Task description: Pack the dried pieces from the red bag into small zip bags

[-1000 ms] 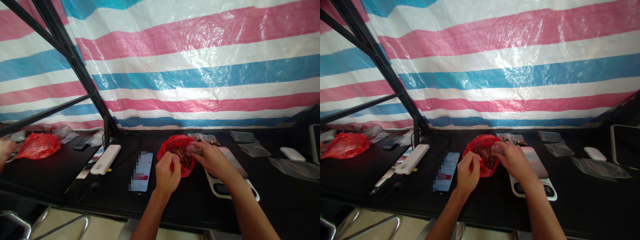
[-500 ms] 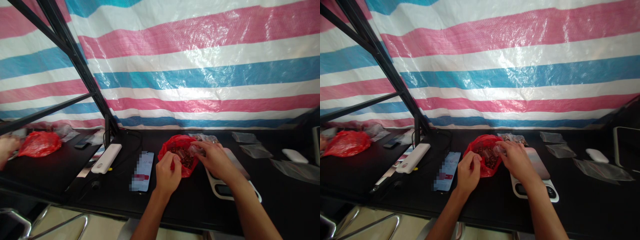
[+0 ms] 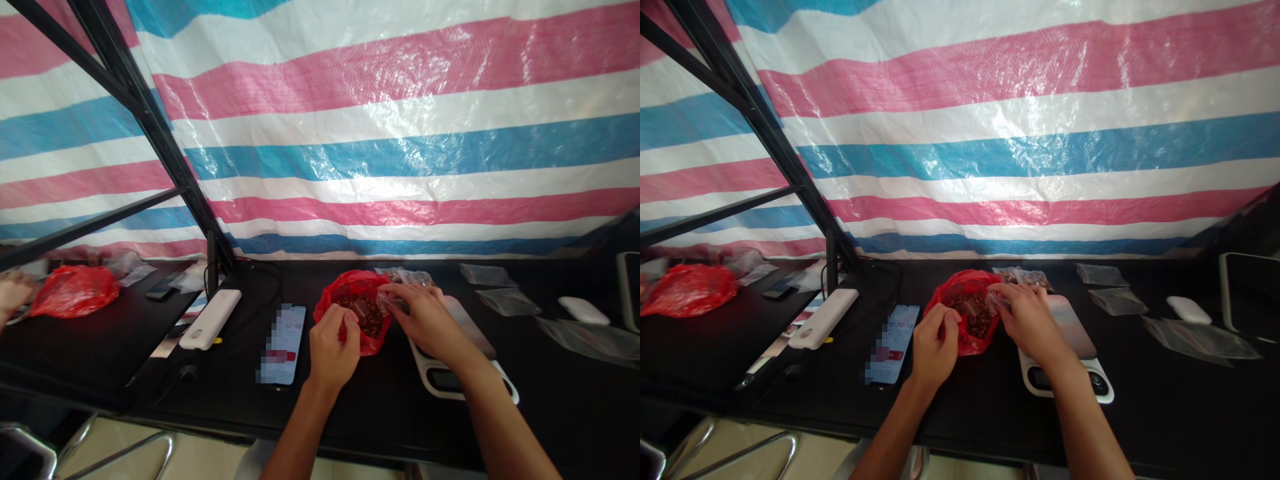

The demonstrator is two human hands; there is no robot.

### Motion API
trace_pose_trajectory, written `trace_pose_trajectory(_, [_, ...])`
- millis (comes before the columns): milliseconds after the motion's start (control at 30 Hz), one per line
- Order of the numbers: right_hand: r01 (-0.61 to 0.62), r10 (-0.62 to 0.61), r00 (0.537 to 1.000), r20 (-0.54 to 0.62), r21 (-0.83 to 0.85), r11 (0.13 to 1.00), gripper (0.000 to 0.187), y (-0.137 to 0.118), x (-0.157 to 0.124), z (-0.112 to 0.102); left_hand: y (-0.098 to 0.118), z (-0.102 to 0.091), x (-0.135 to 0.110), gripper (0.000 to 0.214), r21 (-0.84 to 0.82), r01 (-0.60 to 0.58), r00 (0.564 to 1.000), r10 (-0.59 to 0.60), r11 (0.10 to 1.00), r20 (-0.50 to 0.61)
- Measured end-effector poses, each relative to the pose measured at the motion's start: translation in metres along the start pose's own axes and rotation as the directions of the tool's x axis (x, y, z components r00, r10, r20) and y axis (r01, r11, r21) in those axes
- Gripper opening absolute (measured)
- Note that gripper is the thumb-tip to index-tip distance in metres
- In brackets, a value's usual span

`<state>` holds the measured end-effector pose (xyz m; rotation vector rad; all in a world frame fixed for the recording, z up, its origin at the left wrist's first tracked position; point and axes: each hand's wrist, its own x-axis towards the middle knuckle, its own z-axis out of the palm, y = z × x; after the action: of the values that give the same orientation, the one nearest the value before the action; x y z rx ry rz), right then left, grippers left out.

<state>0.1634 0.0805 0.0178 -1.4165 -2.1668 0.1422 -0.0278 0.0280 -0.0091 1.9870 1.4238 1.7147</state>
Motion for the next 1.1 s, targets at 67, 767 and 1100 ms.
trace_pose_trajectory(67, [-0.025,0.025,0.999,-0.02,0.018,1.0,0.03,0.002,0.0,-0.001,0.0,0.0,0.0,0.027,-0.004,-0.005,1.0,0.005,1.0,0.001])
trace_pose_trajectory(767, [-0.264,0.26,0.921,-0.29,0.024,0.964,0.04,0.059,-0.022,-0.064,0.0,0.001,-0.001,0.026,0.03,-0.003,1.0,0.003,1.0,0.008])
trace_pose_trajectory(1100, [-0.206,0.274,0.907,-0.32,0.231,0.951,0.032,0.046,-0.02,-0.069,0.001,0.002,0.0,0.028,0.035,-0.016,1.0,0.016,0.999,0.003])
